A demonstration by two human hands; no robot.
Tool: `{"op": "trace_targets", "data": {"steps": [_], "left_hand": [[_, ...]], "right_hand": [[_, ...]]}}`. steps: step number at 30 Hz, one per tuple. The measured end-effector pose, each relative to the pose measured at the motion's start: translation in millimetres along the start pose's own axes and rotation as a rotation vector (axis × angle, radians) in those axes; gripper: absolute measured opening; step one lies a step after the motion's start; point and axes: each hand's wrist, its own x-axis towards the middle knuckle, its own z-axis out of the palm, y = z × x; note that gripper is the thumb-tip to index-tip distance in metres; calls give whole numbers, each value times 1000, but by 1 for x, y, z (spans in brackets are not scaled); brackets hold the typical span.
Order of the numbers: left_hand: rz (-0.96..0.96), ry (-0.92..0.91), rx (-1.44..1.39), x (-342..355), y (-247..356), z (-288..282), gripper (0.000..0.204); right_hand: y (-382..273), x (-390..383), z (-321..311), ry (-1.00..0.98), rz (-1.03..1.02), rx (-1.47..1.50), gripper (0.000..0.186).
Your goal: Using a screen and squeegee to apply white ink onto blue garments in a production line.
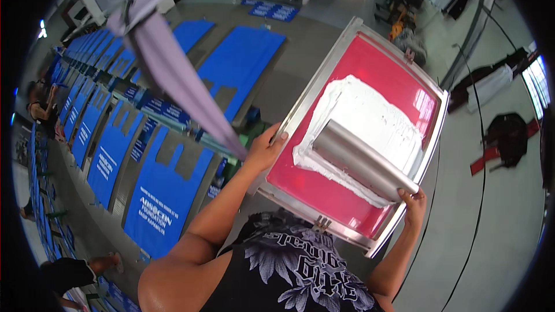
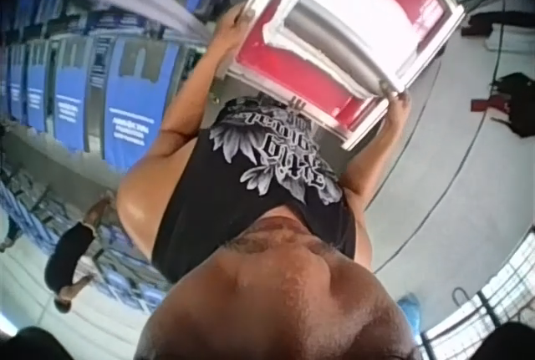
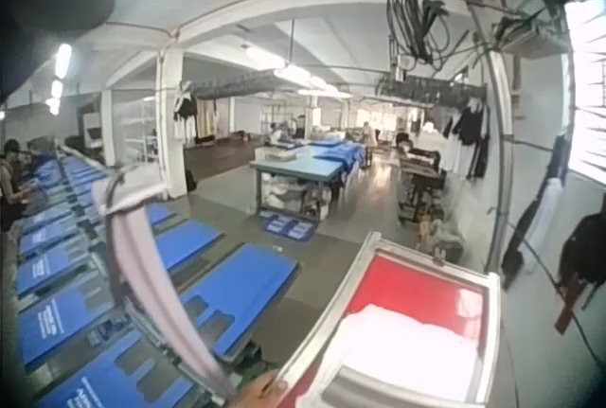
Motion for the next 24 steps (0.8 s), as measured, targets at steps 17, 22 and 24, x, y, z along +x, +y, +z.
{"op": "trace_targets", "data": {"steps": [17, 22, 24], "left_hand": [[-225, 446, -81, 333, -81, 73, 56], [-259, 598, -174, 432, -165, 79, 56], [-248, 654, -155, 471, -216, 91, 55]], "right_hand": [[-40, 531, 171, -494, -148, -72, 40], [1, 678, 283, -668, -220, -116, 44], [23, 737, 331, -680, -248, -123, 44]]}}
